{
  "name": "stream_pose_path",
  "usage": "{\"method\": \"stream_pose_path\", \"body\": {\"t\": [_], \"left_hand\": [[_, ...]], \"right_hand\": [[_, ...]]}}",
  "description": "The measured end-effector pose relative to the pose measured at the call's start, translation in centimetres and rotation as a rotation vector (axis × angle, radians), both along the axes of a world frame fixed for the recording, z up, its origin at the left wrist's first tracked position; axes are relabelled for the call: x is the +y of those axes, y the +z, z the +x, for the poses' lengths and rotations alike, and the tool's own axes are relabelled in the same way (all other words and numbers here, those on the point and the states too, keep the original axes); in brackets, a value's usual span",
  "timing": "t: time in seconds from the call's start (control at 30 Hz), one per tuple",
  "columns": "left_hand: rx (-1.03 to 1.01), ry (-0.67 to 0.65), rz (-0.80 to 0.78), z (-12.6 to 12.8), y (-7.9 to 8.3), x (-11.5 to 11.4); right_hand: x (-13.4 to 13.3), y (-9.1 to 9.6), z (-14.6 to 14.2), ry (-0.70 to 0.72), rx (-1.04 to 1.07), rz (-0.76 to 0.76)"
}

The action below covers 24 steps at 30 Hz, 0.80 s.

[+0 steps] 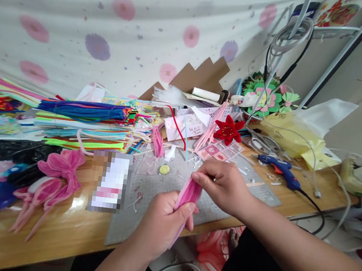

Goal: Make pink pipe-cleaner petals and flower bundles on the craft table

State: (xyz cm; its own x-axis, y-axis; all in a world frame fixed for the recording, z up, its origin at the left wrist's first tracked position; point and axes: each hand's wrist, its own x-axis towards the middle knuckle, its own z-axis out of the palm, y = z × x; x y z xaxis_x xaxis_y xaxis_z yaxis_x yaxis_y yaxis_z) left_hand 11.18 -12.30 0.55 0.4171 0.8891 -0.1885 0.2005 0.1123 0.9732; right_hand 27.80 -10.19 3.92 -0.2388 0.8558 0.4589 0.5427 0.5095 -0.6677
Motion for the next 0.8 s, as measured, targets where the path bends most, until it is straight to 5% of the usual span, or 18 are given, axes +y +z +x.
{"method": "stream_pose_path", "body": {"t": [0.1, 0.23, 0.3, 0.8], "left_hand": [[-0.044, 0.017, -0.006, 0.0, -0.3, 0.0], [-0.184, 0.004, -0.101, -0.3, -1.1, 0.1], [-0.2, 0.012, -0.116, -0.3, -1.3, 0.1], [-0.344, 0.039, -0.23, 0.0, -1.6, -0.2]], "right_hand": [[0.2, -0.4, -0.2, -0.032, 0.08, -0.09], [0.4, -1.1, -0.5, 0.234, 0.38, -0.519], [0.4, -1.4, -0.6, 0.321, 0.408, -0.609], [0.2, -1.4, -0.2, 0.166, 0.311, -0.593]]}}
